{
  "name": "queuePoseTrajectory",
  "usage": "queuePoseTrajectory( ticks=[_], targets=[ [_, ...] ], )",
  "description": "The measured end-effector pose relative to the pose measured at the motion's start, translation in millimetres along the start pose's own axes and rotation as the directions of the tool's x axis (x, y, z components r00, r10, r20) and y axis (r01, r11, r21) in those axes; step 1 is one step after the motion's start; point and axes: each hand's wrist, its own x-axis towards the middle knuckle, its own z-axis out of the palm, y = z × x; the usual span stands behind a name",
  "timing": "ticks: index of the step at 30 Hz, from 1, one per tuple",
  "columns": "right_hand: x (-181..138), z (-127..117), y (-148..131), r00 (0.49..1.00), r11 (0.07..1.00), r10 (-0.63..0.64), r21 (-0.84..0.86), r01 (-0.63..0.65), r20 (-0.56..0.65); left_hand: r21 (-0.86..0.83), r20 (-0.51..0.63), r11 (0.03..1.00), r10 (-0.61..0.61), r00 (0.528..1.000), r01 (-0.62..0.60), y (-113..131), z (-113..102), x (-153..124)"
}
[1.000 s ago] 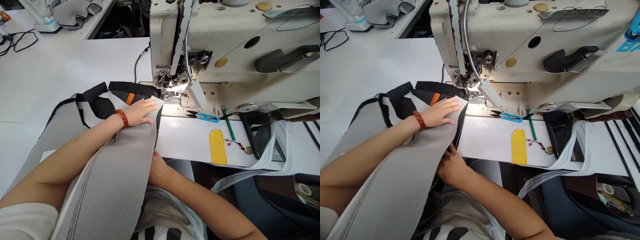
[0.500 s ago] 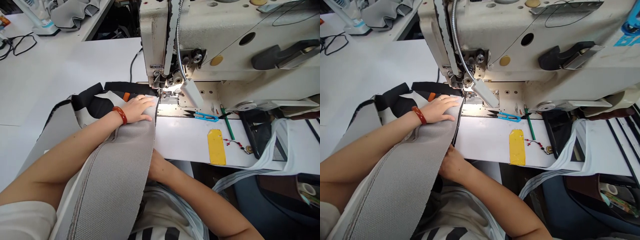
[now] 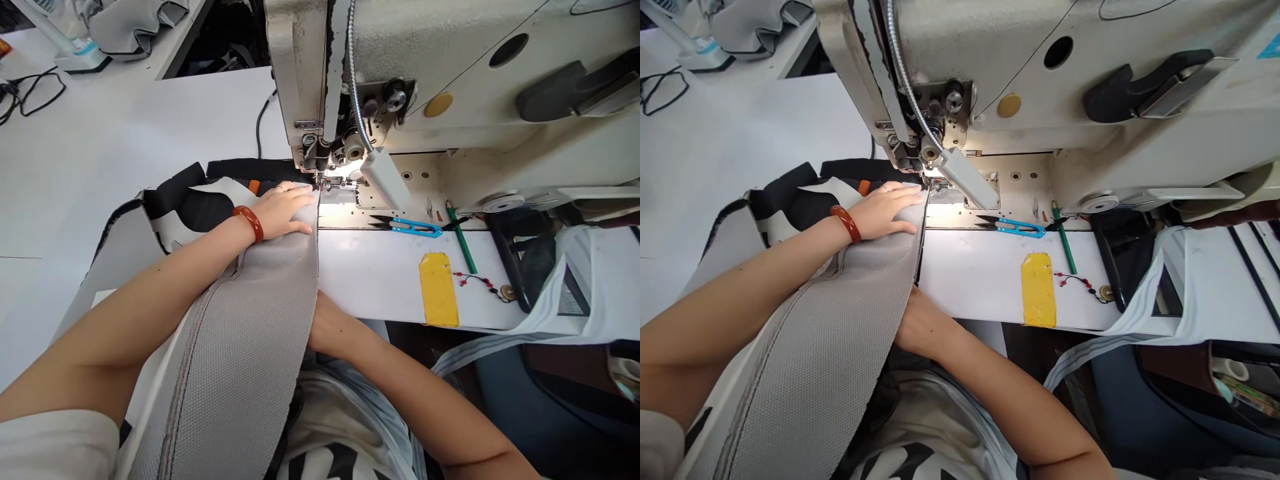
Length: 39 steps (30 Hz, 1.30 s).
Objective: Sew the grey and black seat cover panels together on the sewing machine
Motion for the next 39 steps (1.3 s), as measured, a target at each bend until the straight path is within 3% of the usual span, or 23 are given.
queuePoseTrajectory(
  ticks=[5,8,10,15,18,21,26,30,35,39],
  targets=[
    [8,-2,-11,0.999,0.999,0.037,-0.029,-0.037,-0.011,0.036,-0.076,0.998,0.061,0.995,-0.058,-4,9,2],
    [11,1,-41,0.999,0.997,0.046,-0.056,-0.044,0.027,0.139,-0.204,0.989,0.085,0.975,-0.057,0,14,-1],
    [7,4,-63,0.997,0.999,-0.026,-0.02,0.027,0.066,0.182,-0.235,0.982,0.096,0.967,-0.053,6,14,-5],
    [-16,11,-91,0.991,0.997,-0.077,-0.001,0.078,0.113,0.184,-0.005,0.978,0.099,0.995,-0.096,19,2,-23],
    [-21,10,-89,0.997,0.997,-0.073,-0.024,0.074,0.034,0.197,0.102,0.978,0.047,0.994,-0.066,23,-3,-31],
    [-20,8,-85,0.998,0.998,-0.064,-0.025,0.064,0.0,0.206,0.108,0.977,0.026,0.994,-0.048,25,-2,-32],
    [-17,-1,-72,0.989,0.998,-0.027,-0.056,0.035,0.143,0.202,0.089,0.978,0.028,0.996,-0.045,17,-1,-17],
    [-14,-14,-55,0.983,0.996,-0.004,-0.088,0.02,0.182,0.259,0.062,0.965,0.026,0.998,-0.041,14,-6,0],
    [-9,-23,-41,0.959,0.993,0.047,-0.114,-0.016,0.278,0.418,-0.028,0.907,-0.042,0.999,0.05,40,-8,11],
    [-13,-22,-39,0.966,0.988,0.067,-0.155,-0.028,0.251,0.366,-0.035,0.925,-0.091,0.995,0.098,50,4,6]
  ],
)
